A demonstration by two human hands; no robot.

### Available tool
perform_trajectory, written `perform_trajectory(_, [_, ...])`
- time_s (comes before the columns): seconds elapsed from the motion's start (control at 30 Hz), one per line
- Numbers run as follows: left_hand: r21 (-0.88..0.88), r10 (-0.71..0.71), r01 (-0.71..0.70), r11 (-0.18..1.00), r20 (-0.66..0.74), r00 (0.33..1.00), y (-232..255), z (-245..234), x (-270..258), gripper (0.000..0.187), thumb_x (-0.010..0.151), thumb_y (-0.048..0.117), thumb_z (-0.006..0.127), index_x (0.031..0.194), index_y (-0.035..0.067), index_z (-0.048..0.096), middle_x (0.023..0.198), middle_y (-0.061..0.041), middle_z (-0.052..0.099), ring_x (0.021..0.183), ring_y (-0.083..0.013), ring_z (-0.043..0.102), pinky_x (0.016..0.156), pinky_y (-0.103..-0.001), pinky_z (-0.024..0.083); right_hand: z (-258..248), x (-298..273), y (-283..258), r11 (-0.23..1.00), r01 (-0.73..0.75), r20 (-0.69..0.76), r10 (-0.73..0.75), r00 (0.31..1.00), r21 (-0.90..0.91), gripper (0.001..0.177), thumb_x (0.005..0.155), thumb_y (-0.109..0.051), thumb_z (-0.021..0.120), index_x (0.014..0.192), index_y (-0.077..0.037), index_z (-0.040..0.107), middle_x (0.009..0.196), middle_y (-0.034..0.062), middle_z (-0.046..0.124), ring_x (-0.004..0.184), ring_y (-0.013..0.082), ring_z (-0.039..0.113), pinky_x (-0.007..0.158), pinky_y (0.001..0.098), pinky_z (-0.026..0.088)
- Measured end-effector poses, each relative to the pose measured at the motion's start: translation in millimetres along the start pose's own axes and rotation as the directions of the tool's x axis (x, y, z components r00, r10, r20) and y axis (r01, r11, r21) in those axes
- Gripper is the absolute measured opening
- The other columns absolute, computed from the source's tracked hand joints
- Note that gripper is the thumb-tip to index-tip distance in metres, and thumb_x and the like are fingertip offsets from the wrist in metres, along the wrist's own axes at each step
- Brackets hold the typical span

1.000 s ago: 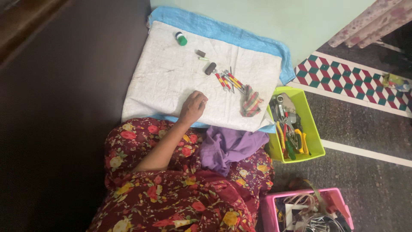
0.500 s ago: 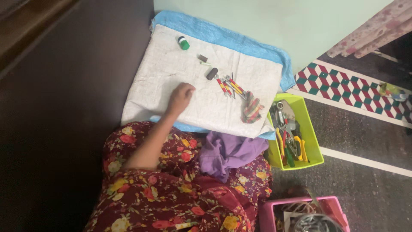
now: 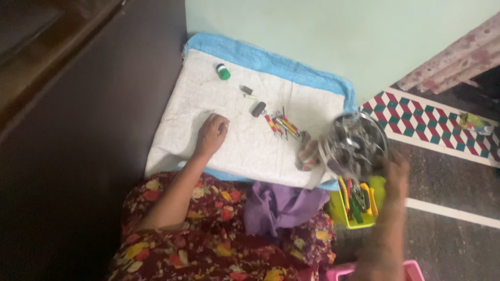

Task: The person sits on the floor and cleans several small tools, including screwdrivers and pliers, using a cloth. They wipe each tool individually and place them back on the white cloth. The person also handles a metal container with small parts and wipes the cloth surface.

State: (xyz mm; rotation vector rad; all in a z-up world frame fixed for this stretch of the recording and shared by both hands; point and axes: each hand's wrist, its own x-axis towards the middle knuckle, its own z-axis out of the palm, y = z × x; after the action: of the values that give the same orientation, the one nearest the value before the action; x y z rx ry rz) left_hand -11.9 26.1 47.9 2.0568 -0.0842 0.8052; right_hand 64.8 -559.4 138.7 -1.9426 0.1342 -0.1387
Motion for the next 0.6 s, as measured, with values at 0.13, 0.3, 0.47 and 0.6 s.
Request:
perform_trajectory(0.13, [-0.036,-0.081,0.083,0.996,0.039,0.996,1.9,-2.6,3.3,0.01,0.09,0.004,0.064,0.1,0.006,0.065,0.097,-0.014,0.065,0.087,-0.032,0.066,0.076,-0.041,0.053,109.5,65.1,-10.8,0.982,0.006,-0.049,0.003,0.999,0.19,0.034,0.089,-0.006,0.057,0.121,0.004,0.062,0.088,0.0172,0.069,0.061,0.0246,0.069,0.053,0.0351,0.06])
perform_trajectory(0.3, [-0.08,-0.143,0.146,0.986,0.048,0.989,6.1,-3.4,5.0,0.01,0.091,0.007,0.066,0.101,0.007,0.066,0.096,-0.011,0.066,0.083,-0.0263,0.068,0.072,-0.037,0.055,201.2,108.1,1.2,0.955,0.01,-0.129,0.03,0.991,0.296,0.026,0.09,-0.013,0.053,0.113,-0.001,0.053,0.084,0.0188,0.069,0.05,0.0276,0.069,0.042,0.0368,0.059])
perform_trajectory(0.47, [-0.072,-0.202,0.206,0.976,0.065,0.977,10.7,-1.9,6.9,0.009,0.092,0.01,0.067,0.101,0.008,0.066,0.096,-0.009,0.067,0.081,-0.023,0.069,0.071,-0.035,0.056,226.2,116.8,12.0,0.94,-0.04,-0.193,-0.028,0.981,-0.34,0.031,0.106,-0.025,0.056,0.106,0.006,0.057,0.088,0.029,0.069,0.071,0.0392,0.07,0.06,0.048,0.056])
perform_trajectory(0.6, [-0.11,-0.232,0.237,0.965,0.058,0.971,12.2,-2.1,8.3,0.008,0.093,0.011,0.068,0.1,0.008,0.067,0.097,-0.008,0.068,0.081,-0.0228,0.069,0.07,-0.035,0.056,236.1,80.3,-7.7,0.694,0.111,-0.267,-0.413,0.871,-0.711,0.026,0.106,-0.021,0.058,0.118,0.002,0.063,0.104,0.028,0.069,0.097,0.0463,0.066,0.084,0.0532,0.051])
